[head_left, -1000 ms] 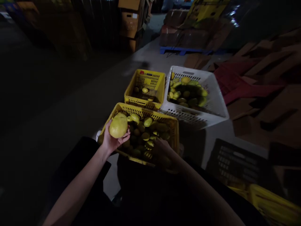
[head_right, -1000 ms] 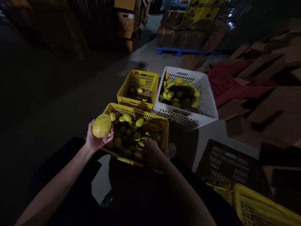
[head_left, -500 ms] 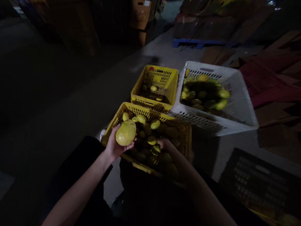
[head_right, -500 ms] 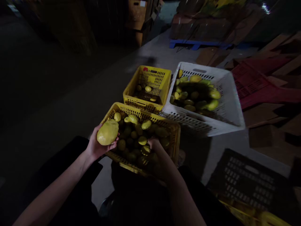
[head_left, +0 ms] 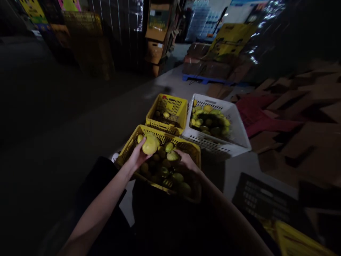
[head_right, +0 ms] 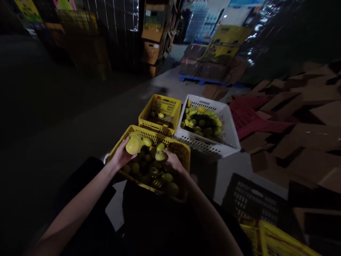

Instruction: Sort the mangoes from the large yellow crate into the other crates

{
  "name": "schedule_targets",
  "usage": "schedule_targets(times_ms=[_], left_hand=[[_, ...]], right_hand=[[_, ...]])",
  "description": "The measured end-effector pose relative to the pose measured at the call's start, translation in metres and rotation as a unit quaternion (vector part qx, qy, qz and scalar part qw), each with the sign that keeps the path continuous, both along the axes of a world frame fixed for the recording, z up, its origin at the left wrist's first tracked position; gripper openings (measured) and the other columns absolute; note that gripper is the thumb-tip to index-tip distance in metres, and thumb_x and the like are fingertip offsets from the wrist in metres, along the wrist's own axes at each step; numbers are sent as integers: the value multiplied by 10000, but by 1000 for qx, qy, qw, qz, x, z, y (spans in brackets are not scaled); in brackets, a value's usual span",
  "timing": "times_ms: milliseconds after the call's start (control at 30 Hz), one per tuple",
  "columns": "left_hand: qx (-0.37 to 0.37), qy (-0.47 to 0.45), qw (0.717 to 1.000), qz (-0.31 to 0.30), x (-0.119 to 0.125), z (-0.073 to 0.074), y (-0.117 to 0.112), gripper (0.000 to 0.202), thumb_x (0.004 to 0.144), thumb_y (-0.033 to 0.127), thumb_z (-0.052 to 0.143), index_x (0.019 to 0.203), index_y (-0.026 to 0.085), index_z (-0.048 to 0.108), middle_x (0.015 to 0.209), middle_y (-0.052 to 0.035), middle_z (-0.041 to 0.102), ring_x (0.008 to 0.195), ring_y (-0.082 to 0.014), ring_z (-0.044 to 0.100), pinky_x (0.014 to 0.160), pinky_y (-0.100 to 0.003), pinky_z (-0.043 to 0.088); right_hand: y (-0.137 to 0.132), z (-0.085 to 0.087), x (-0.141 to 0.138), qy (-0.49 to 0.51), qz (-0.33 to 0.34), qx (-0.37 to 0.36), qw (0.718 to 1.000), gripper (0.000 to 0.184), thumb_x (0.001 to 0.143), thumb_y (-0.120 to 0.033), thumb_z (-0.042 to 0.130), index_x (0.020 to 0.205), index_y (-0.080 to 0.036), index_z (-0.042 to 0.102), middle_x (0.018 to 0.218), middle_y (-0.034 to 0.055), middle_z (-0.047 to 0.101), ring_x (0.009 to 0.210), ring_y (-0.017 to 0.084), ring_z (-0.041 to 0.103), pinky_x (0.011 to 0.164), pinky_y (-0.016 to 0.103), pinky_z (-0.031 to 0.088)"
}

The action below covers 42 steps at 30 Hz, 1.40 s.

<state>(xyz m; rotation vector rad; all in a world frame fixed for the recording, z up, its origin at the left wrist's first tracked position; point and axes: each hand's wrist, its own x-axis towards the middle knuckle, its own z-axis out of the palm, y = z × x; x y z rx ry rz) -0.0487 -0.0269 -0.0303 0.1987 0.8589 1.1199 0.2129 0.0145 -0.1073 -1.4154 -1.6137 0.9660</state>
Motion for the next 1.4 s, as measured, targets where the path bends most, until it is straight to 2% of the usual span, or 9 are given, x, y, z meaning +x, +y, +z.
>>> schedule_targets(times_ms=[167, 300, 367, 467, 667, 767, 1000, 1200, 1400], left_hand=[[61, -3, 998, -6, 18, -7, -6, 260, 873, 328, 740, 1052, 143, 704, 1018, -100, 771, 990, -209, 721, 819, -262, 588], [151, 4, 989, -10, 25, -9, -8, 334, 725, 342, 873, 973, 176, 725, 1067, -82, 771, 1055, -233, 715, 931, -317, 578], [194, 12, 981, -7, 28, -7, -7, 433, 627, 342, 932, 979, 183, 736, 1106, -86, 765, 1105, -262, 702, 984, -350, 558], [243, 18, 970, 0, 33, -1, -3, 618, 573, 338, 955, 1128, 184, 731, 1177, -113, 746, 1226, -306, 644, 1072, -394, 499], [311, 53, 949, -5, 49, 12, 0, 723, 693, 433, 877, 1342, 218, 641, 1300, -117, 691, 1335, -316, 557, 1150, -413, 414], [330, 108, 938, 9, 57, 13, 1, 677, 725, 429, 851, 1337, 243, 629, 1311, -95, 677, 1308, -308, 568, 1134, -405, 425], [338, 213, 915, 55, 69, 12, 8, 675, 601, 257, 932, 1180, 283, 587, 1196, -25, 682, 1107, -248, 645, 1015, -360, 505], [259, 182, 944, 93, 73, 16, 9, 546, 621, 228, 921, 1042, 228, 572, 964, -11, 713, 924, -194, 674, 848, -271, 544], [167, 51, 982, 71, 73, 20, 10, 294, 872, 361, 720, 1067, 141, 691, 1073, -108, 754, 1138, -284, 662, 951, -342, 545]], right_hand=[[-17, 57, 4, 108, -20, -5, 994, 683, 529, -410, 859, 1135, -253, 586, 965, 58, 750, 839, 281, 712, 726, 433, 588], [-39, 77, -5, 287, -60, -30, 956, 744, 539, -320, 882, 1207, -303, 554, 1035, 32, 739, 875, 254, 706, 798, 425, 589], [-46, 79, -11, 326, -61, -39, 943, 770, 514, -291, 897, 1214, -302, 576, 1098, 43, 727, 958, 268, 700, 837, 420, 581], [-51, 82, -18, 355, -62, -49, 931, 790, 482, -283, 916, 1207, -305, 601, 1169, 46, 715, 1070, 284, 679, 886, 410, 573], [-52, 93, -15, 332, -49, -21, 942, 754, 452, -276, 949, 1127, -279, 613, 1125, 55, 745, 1066, 297, 696, 897, 437, 584], [-52, 94, -13, 329, -56, -6, 943, 744, 462, -276, 952, 1120, -269, 605, 1109, 60, 754, 1085, 302, 701, 937, 462, 579], [-51, 95, -18, 319, -70, 41, 944, 723, 494, -292, 947, 1127, -274, 599, 1174, 72, 747, 1152, 309, 683, 997, 493, 554], [-51, 100, -23, 336, -70, 10, 939, 635, 485, -273, 949, 1032, -261, 628, 1051, 51, 774, 1045, 301, 716, 970, 481, 567], [-51, 99, -28, 407, -48, -45, 911, 528, 582, -462, 893, 1033, -267, 701, 1178, 73, 752, 1117, 317, 691, 952, 477, 574]])
